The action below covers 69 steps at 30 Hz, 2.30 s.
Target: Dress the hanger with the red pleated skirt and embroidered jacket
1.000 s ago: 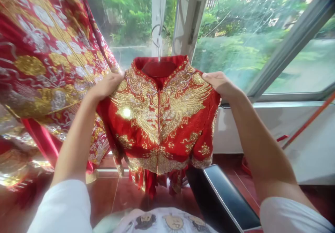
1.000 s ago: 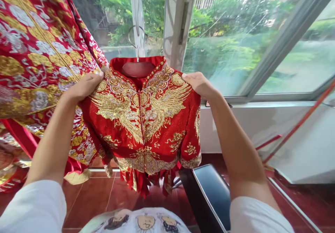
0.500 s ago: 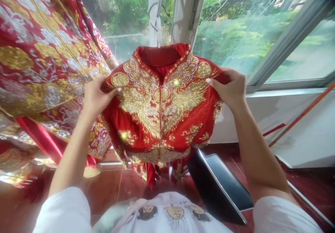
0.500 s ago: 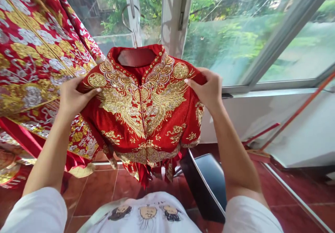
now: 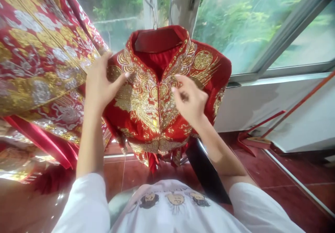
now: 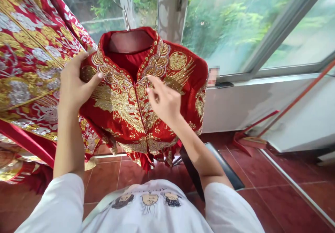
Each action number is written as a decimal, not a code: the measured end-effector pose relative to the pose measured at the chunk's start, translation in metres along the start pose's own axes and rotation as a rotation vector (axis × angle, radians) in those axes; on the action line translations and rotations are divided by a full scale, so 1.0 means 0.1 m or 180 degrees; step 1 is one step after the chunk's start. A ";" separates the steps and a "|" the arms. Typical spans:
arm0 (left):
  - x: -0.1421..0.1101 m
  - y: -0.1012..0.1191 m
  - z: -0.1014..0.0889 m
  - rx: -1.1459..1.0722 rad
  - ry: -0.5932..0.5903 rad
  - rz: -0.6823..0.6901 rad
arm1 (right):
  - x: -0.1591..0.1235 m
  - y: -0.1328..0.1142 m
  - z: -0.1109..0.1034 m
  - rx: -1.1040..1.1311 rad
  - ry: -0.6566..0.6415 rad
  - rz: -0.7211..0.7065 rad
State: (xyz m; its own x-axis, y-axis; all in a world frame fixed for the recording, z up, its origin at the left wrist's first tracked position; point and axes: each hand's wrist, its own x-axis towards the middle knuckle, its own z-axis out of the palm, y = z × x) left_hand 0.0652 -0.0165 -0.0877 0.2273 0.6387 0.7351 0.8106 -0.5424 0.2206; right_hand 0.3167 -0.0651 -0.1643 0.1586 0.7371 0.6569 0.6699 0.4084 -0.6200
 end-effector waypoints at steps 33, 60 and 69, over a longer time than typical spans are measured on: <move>0.14 0.47 0.25 0.0166 -0.0521 0.1273 | 0.35 -0.20 0.23 -0.0435 -0.0222 -0.0748; 0.25 0.21 0.29 -0.0499 0.0252 0.1793 | -0.81 -0.01 0.72 0.2855 0.0396 0.1610; 0.24 -0.15 0.06 -0.0660 0.1219 0.1603 | -2.22 0.94 0.84 0.1212 0.0296 0.1880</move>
State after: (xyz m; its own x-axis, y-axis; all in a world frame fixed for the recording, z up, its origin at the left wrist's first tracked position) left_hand 0.0622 0.0103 -0.0771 0.3123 0.0613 0.9480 0.5263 -0.8420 -0.1189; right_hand 0.2839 -0.1455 -0.4048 0.4899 0.8513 0.1880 0.1553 0.1270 -0.9797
